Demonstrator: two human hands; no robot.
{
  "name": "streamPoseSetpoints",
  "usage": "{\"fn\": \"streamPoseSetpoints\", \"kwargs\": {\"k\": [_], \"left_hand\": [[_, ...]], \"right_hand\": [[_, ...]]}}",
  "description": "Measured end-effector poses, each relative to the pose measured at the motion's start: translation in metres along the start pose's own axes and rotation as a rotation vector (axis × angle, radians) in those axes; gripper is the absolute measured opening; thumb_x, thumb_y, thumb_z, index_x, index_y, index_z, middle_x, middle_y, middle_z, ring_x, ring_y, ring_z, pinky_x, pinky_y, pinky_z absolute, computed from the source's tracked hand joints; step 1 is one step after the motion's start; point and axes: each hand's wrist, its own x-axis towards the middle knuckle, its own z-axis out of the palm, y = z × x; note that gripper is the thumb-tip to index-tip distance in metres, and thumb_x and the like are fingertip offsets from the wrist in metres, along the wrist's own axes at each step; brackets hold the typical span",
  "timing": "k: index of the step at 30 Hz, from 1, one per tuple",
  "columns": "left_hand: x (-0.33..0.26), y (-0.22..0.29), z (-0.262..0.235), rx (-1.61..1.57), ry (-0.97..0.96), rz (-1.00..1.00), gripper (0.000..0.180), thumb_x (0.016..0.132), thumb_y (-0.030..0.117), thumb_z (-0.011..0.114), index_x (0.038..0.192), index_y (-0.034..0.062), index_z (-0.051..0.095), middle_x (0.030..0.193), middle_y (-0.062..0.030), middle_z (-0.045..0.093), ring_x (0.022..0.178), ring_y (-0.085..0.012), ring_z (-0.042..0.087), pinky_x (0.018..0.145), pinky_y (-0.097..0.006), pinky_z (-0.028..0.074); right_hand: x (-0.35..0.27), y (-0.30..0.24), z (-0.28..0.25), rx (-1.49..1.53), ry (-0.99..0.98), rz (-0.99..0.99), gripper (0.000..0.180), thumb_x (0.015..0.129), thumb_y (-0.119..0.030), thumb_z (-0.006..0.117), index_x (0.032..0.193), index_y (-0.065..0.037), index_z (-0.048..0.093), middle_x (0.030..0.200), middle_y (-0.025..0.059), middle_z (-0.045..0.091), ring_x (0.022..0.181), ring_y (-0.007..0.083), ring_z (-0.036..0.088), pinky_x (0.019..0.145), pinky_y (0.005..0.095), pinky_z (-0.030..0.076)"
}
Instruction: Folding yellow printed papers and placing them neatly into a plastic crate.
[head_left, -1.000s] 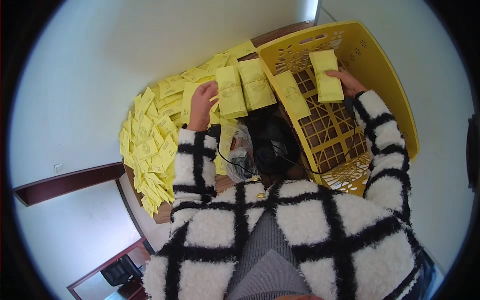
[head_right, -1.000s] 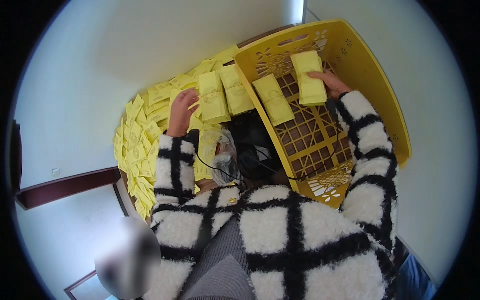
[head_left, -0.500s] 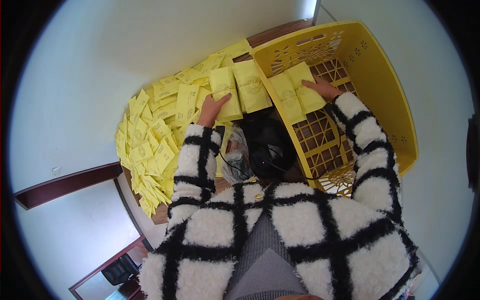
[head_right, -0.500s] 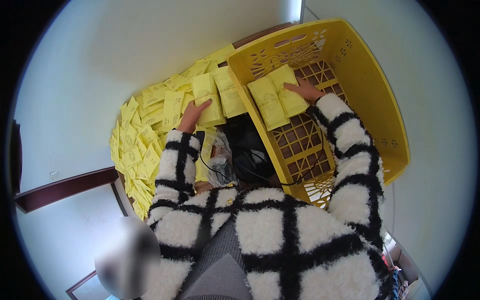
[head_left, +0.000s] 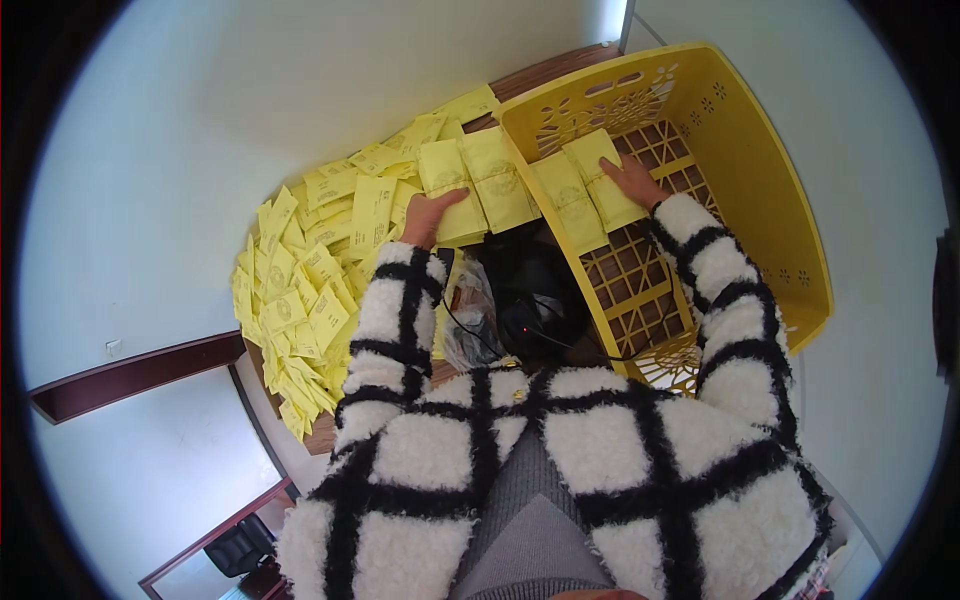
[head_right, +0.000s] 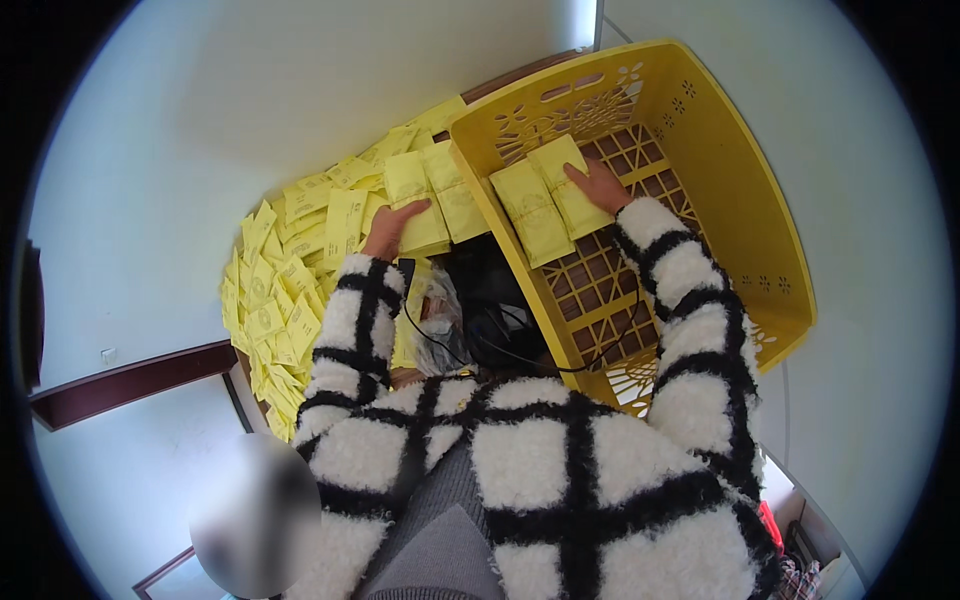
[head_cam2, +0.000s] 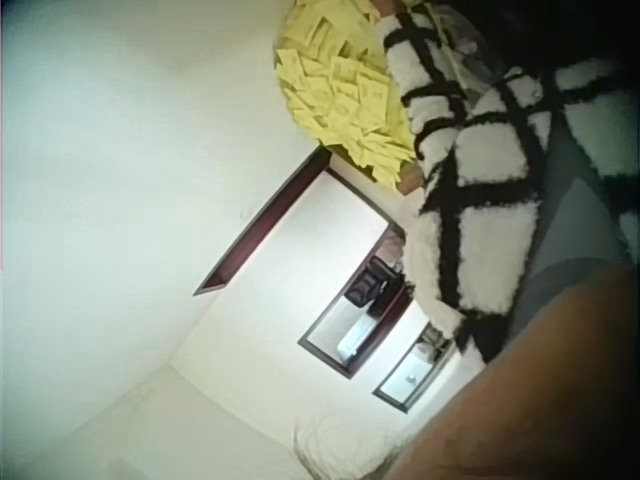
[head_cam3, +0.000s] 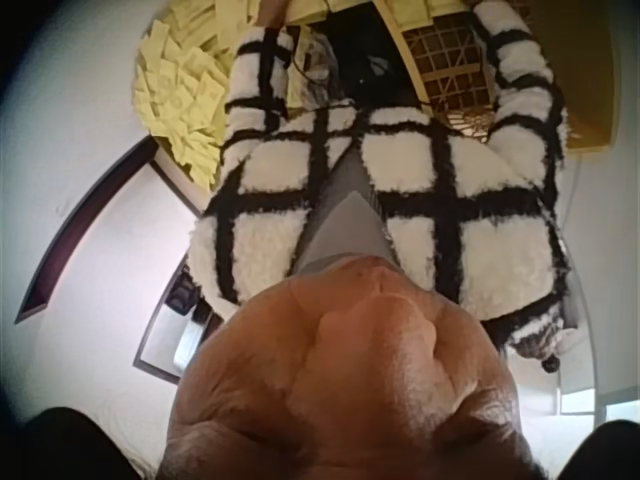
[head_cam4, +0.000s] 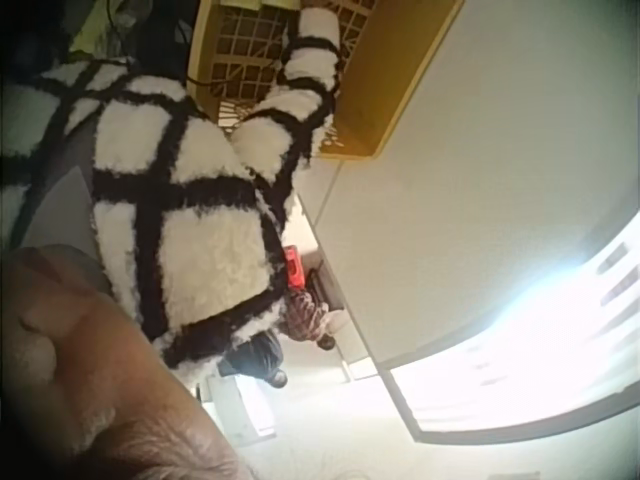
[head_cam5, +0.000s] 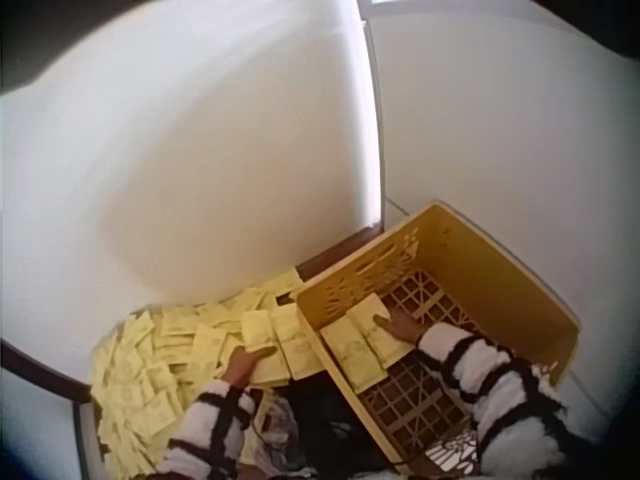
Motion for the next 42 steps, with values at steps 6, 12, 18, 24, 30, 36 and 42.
{"fn": "streamPoseSetpoints", "kwargs": {"k": [6, 12, 18, 24, 30, 36, 42], "left_hand": [[-0.011, -0.01, -0.01, -0.143, 0.039, -0.008, 0.043, 0.078, 0.014, 0.081, 0.112, -0.0069, 0.064, 0.099, -0.0137, 0.071, 0.082, -0.024, 0.072, 0.073, -0.037, 0.06], [-0.026, -0.011, -0.048, -0.4, -0.032, -0.038, 0.042, 0.082, 0.016, 0.077, 0.115, -0.0054, 0.063, 0.102, -0.0131, 0.071, 0.088, -0.0256, 0.071, 0.076, -0.038, 0.06], [-0.081, 0.028, -0.055, -0.559, -0.137, 0.077, 0.041, 0.09, 0.014, 0.068, 0.126, -0.0007, 0.056, 0.116, -0.0124, 0.066, 0.1, -0.0247, 0.068, 0.084, -0.038, 0.059], [-0.135, 0.086, 0.031, -0.435, -0.237, 0.357, 0.043, 0.094, 0.016, 0.064, 0.131, -0.001, 0.049, 0.121, -0.0117, 0.061, 0.107, -0.0207, 0.063, 0.091, -0.034, 0.055], [-0.149, 0.113, 0.061, -0.26, -0.41, 0.396, 0.048, 0.101, 0.028, 0.055, 0.139, 0.0008, 0.044, 0.129, -0.0079, 0.055, 0.116, -0.0179, 0.055, 0.095, -0.033, 0.049], [-0.093, 0.07, 0.024, -0.123, -0.152, 0.4, 0.04, 0.1, 0.028, 0.056, 0.132, 0.005, 0.055, 0.12, -0.0062, 0.059, 0.112, -0.0175, 0.056, 0.092, -0.034, 0.048], [-0.028, -0.017, 0.005, 0.053, 0.131, 0.154, 0.056, 0.089, 0.039, 0.07, 0.128, 0.0035, 0.054, 0.115, -0.0061, 0.057, 0.102, -0.017, 0.054, 0.087, -0.032, 0.047]], "right_hand": [[-0.001, 0.002, 0.014, -0.114, -0.038, -0.047, 0.065, 0.098, -0.052, 0.053, 0.129, 0.005, 0.056, 0.117, 0.0229, 0.064, 0.104, 0.0338, 0.063, 0.09, 0.0416, 0.047], [-0.001, -0.027, -0.001, -0.29, 0.191, 0.025, 0.052, 0.097, -0.045, 0.056, 0.113, 0.003, 0.066, 0.103, 0.0164, 0.07, 0.091, 0.0311, 0.065, 0.083, 0.0395, 0.049], [-0.034, -0.166, -0.008, 0.183, 0.325, -0.401, 0.035, 0.097, -0.032, 0.061, 0.106, 0.001, 0.068, 0.095, 0.0063, 0.069, 0.088, 0.0169, 0.065, 0.079, 0.0319, 0.05], [-0.06, -0.265, 0.048, 0.452, -0.031, -0.356, 0.057, 0.095, -0.032, 0.066, 0.136, 0.002, 0.046, 0.112, 0.0073, 0.064, 0.1, 0.0162, 0.063, 0.085, 0.0287, 0.05], [-0.065, -0.271, 0.021, 0.909, -0.259, -0.103, 0.061, 0.094, -0.028, 0.067, 0.14, 0.001, 0.039, 0.122, 0.0125, 0.06, 0.105, 0.0168, 0.064, 0.088, 0.0292, 0.054], [-0.068, -0.196, -0.052, 0.997, -0.159, -0.054, 0.052, 0.093, -0.024, 0.068, 0.132, 0.002, 0.045, 0.119, 0.0107, 0.06, 0.102, 0.0146, 0.065, 0.086, 0.0289, 0.056], [-0.044, -0.076, -0.092, 0.466, -0.015, 0.088, 0.067, 0.088, -0.024, 0.073, 0.14, 0.003, 0.041, 0.123, 0.0125, 0.06, 0.104, 0.017, 0.064, 0.088, 0.0306, 0.054]]}}
